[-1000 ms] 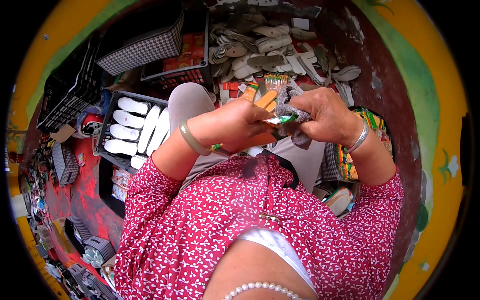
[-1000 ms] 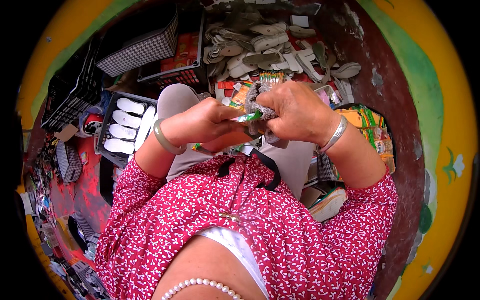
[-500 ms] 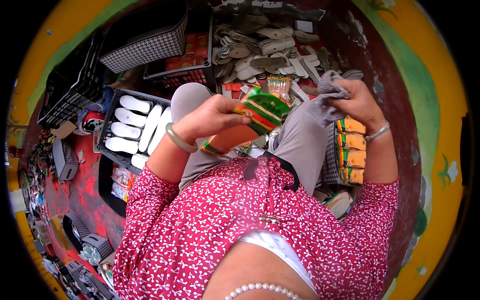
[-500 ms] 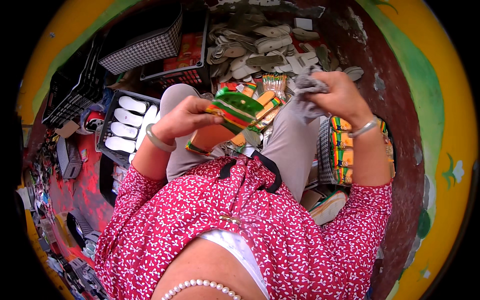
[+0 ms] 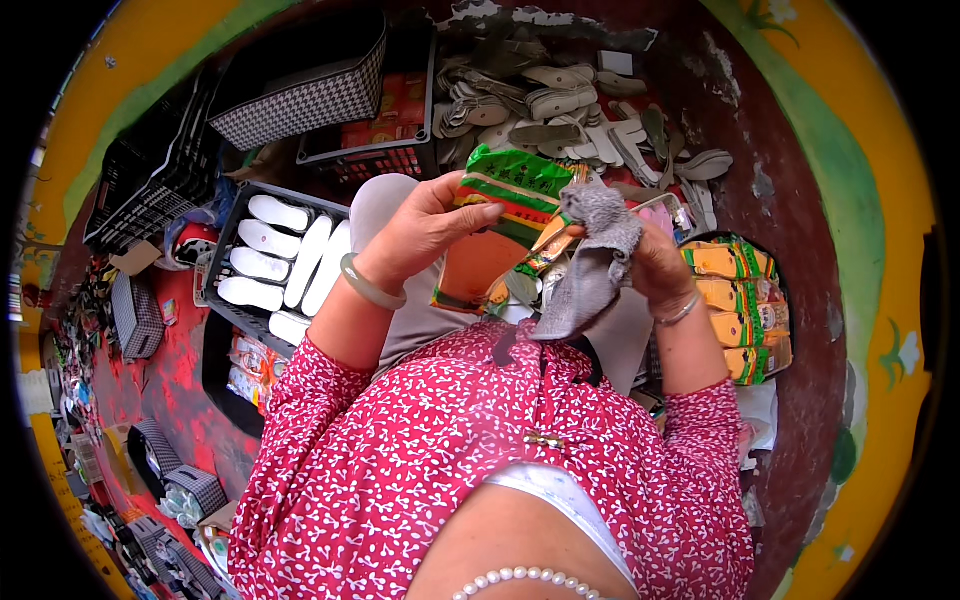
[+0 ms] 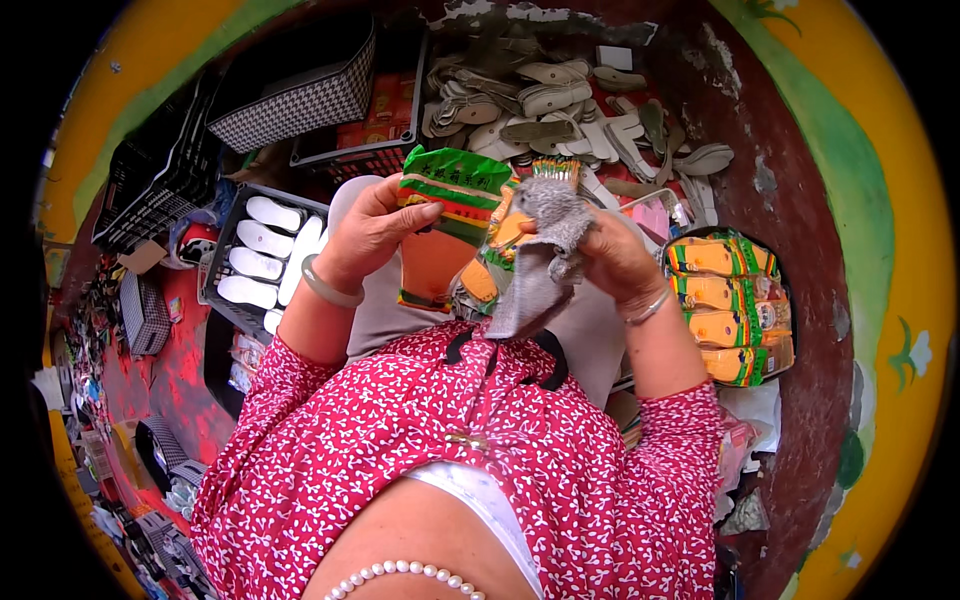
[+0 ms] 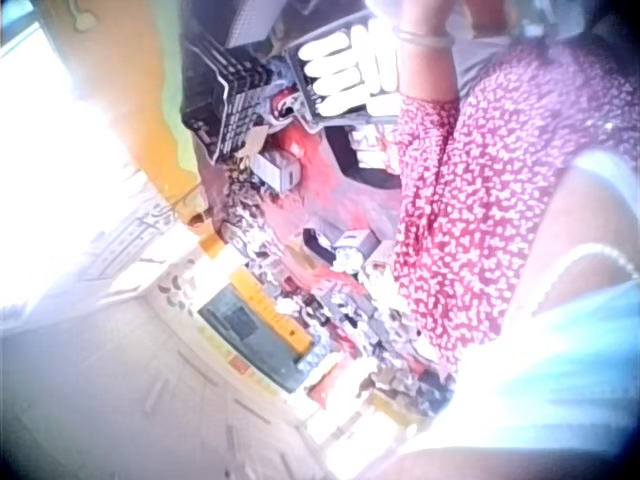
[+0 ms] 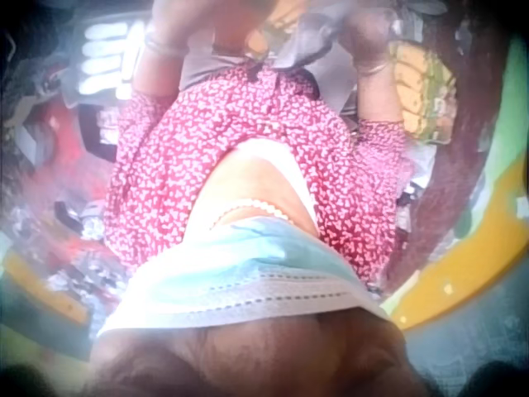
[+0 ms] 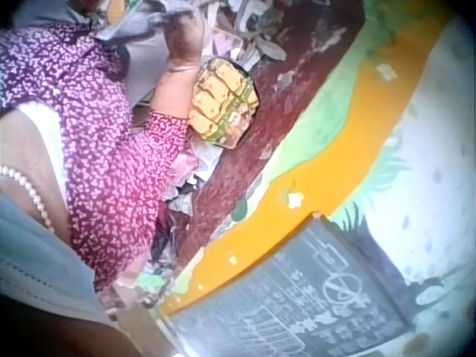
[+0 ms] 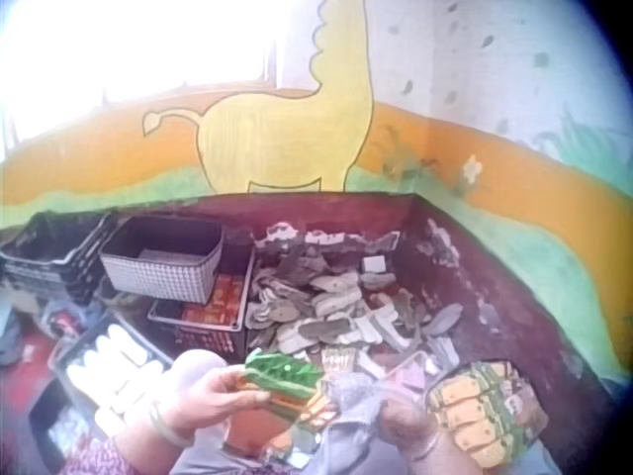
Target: The person holds an orange shoe sole and uses a grey cloth to wipe different sides and parts of it by hand, then puts it into a basket and repeats with other soles.
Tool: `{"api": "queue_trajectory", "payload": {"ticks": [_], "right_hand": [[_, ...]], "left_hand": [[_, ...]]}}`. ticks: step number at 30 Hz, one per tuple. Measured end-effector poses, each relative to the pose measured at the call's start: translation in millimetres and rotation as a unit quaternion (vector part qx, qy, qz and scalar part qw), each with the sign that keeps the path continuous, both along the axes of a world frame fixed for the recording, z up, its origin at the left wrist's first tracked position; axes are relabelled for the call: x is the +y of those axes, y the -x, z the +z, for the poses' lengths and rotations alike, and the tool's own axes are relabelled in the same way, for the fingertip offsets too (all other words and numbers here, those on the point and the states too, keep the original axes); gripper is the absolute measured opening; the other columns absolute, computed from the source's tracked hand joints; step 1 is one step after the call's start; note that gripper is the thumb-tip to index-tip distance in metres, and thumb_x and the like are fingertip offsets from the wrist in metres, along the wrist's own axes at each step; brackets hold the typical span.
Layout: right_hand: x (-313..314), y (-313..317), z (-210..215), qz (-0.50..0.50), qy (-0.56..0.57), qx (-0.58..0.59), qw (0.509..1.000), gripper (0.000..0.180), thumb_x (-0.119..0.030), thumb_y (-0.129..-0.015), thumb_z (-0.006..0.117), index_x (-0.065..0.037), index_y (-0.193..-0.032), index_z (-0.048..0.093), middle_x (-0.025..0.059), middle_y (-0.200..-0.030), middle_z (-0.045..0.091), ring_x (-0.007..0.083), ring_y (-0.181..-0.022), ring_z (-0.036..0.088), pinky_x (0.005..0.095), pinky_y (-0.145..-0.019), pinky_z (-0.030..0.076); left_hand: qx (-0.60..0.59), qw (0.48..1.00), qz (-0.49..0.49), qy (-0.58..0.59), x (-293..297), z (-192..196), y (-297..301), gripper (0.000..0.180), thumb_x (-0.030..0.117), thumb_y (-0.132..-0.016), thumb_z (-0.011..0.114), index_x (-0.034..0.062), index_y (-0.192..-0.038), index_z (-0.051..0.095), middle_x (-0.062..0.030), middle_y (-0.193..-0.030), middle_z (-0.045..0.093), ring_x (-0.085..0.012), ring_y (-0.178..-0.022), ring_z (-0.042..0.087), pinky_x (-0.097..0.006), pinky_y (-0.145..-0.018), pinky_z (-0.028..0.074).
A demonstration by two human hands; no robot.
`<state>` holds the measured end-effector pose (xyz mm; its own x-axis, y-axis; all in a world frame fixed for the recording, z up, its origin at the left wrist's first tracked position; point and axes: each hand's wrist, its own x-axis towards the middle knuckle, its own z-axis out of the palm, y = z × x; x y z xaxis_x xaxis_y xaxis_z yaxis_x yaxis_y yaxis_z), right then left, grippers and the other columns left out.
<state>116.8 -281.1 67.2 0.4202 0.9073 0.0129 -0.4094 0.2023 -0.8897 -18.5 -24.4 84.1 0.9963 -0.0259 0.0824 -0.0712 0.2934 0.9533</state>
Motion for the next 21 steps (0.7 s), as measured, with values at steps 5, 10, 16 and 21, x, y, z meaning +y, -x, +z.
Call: {"api": "queue_trajectory", "payload": {"ticks": [5,10,16,21], "right_hand": [[22,26,-10,0.058,-0.084,0.051,0.993,0.066,-0.022,-0.073,0.072,0.005,-0.125,0.042,0.0133,-0.116,0.056,0.0188,-0.105,0.056,0.0321,-0.092,0.044],[31,36,1,0.018,-0.031,0.073,0.997,0.051,-0.004,-0.071,0.072,0.004,-0.116,0.051,0.0093,-0.102,0.063,0.0159,-0.091,0.062,0.0266,-0.081,0.050],[38,45,-9,-0.175,-0.044,0.090,0.979,0.030,0.001,-0.077,0.067,0.002,-0.106,0.060,0.0076,-0.095,0.065,0.0146,-0.085,0.063,0.0252,-0.078,0.050],[34,55,-8,-0.264,-0.050,0.070,0.961,0.025,0.001,-0.077,0.066,0.002,-0.102,0.062,0.0074,-0.094,0.066,0.0147,-0.084,0.062,0.0254,-0.077,0.050]], "left_hand": [[-0.084,0.990,-0.011,-0.111,-17,6,2,0.025,0.006,-0.088,0.057,-0.0009,-0.112,0.056,-0.0033,-0.097,0.062,-0.0080,-0.090,0.056,-0.023,-0.080,0.046],[-0.082,0.966,-0.001,-0.244,-33,3,3,0.026,0.002,-0.088,0.055,-0.0022,-0.113,0.055,-0.0048,-0.098,0.063,-0.0097,-0.091,0.057,-0.025,-0.081,0.047],[-0.040,0.955,0.023,-0.292,-40,-19,-5,0.026,0.001,-0.085,0.057,-0.0013,-0.110,0.057,-0.0059,-0.090,0.066,-0.0080,-0.086,0.058,-0.024,-0.076,0.047],[-0.041,0.952,-0.008,-0.303,-42,-13,-6,0.025,0.001,-0.086,0.056,-0.0008,-0.111,0.057,-0.0044,-0.095,0.065,-0.0085,-0.088,0.058,-0.025,-0.079,0.047]]}}
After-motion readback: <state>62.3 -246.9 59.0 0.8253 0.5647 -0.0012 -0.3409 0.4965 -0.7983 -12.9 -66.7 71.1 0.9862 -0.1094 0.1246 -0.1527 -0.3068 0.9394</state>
